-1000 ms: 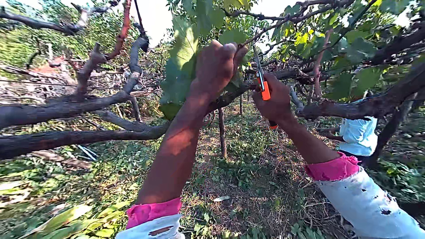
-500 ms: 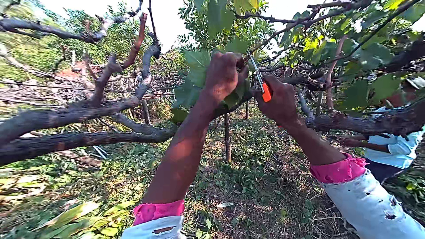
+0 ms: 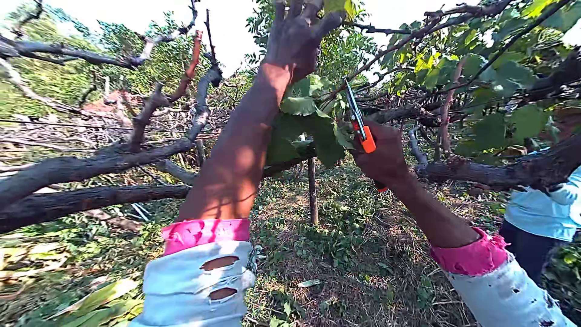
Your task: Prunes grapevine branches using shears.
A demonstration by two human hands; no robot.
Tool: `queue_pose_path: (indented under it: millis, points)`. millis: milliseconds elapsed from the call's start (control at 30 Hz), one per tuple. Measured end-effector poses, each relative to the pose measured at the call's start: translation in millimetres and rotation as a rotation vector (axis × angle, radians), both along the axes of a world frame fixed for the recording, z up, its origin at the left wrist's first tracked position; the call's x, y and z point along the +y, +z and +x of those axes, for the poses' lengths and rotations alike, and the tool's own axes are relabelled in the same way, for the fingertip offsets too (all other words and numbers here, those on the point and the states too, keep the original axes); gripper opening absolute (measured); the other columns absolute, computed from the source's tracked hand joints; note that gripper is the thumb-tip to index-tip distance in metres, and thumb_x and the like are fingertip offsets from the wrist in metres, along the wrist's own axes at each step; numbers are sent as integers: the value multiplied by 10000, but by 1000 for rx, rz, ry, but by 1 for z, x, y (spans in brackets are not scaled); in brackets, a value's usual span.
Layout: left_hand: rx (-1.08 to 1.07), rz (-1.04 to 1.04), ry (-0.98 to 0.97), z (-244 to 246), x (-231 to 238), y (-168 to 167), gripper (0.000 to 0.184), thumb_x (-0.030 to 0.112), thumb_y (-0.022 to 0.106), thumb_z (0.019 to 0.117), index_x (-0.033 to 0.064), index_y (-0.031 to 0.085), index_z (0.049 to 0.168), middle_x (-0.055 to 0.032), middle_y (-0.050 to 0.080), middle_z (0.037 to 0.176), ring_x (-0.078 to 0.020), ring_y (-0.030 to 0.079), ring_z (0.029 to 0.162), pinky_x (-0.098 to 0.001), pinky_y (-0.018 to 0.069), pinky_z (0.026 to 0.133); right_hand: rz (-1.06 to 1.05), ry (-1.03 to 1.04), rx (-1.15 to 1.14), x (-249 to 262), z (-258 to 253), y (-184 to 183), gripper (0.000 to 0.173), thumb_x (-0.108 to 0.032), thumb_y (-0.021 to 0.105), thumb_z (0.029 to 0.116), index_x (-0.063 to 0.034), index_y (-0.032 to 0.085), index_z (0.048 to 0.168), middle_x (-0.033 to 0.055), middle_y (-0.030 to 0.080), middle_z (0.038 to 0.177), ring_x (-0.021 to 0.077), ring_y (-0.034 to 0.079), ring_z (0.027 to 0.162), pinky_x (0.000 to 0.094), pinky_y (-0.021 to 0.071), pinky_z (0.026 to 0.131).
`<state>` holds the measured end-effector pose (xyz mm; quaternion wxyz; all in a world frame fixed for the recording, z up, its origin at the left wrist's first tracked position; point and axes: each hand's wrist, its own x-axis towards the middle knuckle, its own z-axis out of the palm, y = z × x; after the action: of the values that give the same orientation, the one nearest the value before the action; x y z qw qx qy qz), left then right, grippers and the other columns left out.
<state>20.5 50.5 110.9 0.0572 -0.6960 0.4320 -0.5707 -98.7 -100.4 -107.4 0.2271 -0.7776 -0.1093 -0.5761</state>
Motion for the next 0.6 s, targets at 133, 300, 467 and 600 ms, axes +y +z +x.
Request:
queue_pose_path:
  millis: [133,300,467,600]
  points:
    - [110,-24,-63,10,2,-18,363,93,526,983,154,624,1327,-202,658,1213,-437,602,1203,-724,345,1049,-6,69,17,-6,-4,-6,396,-81,764,816,-8,679,1195,139,685,792,238,640,615,457,542,554]
    - [204,-92,-263,20,22,-57,293,200,552,1037,-39,686,1140,-259,672,1135,-420,669,1064,-557,523,952,3,103,-2,-1,-9,-16,388,-77,749,858,-33,647,1230,151,652,775,260,608,560,464,518,484]
    - [274,-259,-229,10,30,-89,319,294,594,971,8,732,989,-197,731,926,-370,713,882,-576,536,808,-72,-28,-33,1,-5,-18,503,-93,758,788,-34,629,1270,188,680,813,344,652,615,551,509,513]
    - [331,-341,-210,-12,27,-100,315,293,576,990,26,732,1049,-188,739,982,-371,714,957,-588,532,874,-8,-96,148,0,-1,2,448,-164,756,835,11,667,1238,236,723,987,409,707,878,622,541,772]
